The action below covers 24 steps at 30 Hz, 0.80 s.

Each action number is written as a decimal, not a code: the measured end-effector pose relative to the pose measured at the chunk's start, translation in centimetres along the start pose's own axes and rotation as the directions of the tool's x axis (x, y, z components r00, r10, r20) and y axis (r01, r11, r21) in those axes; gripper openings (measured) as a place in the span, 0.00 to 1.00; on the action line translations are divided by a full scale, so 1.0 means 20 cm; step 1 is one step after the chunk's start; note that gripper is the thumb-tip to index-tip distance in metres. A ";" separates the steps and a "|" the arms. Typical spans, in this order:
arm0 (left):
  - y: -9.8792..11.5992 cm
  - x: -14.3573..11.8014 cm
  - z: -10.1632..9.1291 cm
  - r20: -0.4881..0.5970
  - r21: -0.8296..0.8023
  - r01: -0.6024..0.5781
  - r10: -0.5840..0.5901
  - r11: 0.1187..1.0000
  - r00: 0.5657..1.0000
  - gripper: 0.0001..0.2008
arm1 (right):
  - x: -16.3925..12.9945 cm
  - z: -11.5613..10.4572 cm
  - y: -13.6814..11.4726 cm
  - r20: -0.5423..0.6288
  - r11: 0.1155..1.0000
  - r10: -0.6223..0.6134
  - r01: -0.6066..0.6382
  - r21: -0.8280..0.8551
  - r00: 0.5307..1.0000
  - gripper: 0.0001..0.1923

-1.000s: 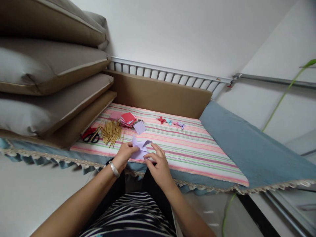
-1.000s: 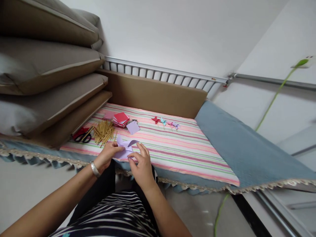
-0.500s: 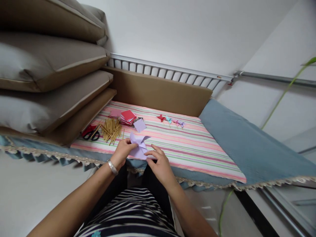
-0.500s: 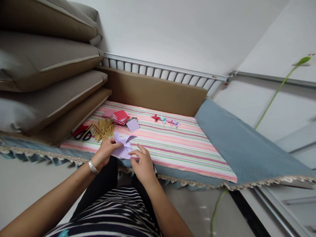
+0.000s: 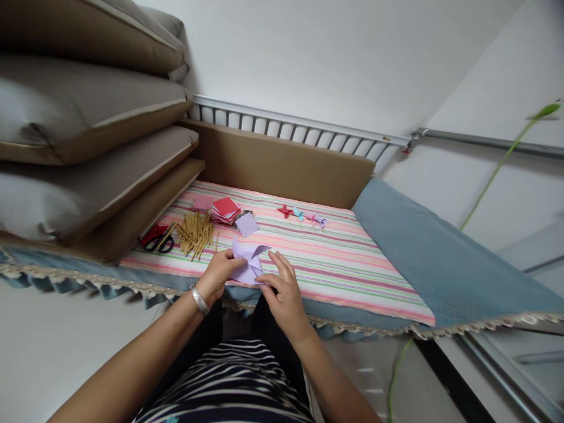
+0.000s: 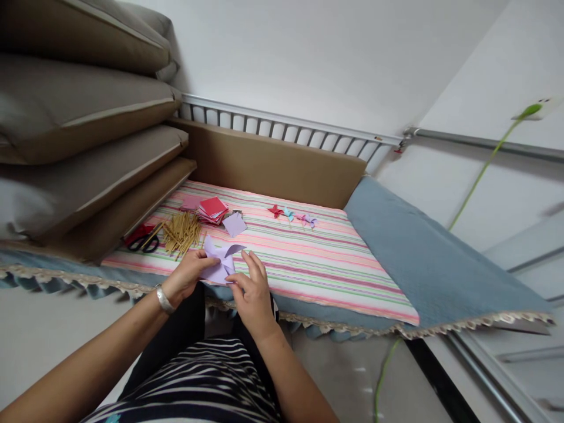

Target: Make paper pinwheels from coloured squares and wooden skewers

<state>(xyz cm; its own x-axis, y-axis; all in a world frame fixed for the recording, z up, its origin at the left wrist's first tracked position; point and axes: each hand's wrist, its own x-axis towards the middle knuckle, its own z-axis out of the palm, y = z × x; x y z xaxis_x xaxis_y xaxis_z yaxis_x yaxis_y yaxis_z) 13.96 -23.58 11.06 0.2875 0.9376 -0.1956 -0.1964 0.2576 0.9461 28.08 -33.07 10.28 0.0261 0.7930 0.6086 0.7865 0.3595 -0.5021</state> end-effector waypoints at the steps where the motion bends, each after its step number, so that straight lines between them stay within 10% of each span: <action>1: 0.00 0.00 0.00 0.007 0.010 -0.007 0.007 1.000 1.000 0.07 | 0.01 0.00 0.00 0.010 1.000 0.016 -0.016 0.017 1.000 0.09; 24: -0.06 -0.03 0.03 0.297 0.030 0.006 -0.015 1.000 0.955 0.10 | 0.09 0.02 0.02 -0.015 0.953 0.296 -0.294 0.066 0.955 0.02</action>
<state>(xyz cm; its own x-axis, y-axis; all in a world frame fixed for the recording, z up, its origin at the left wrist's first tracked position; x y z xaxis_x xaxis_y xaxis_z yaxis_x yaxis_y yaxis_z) 14.64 -24.65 10.31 0.5558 0.8221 -0.1239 -0.1661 0.2558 0.9523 28.14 -31.33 10.90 0.2670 0.8562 0.4422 0.7017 0.1417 -0.6982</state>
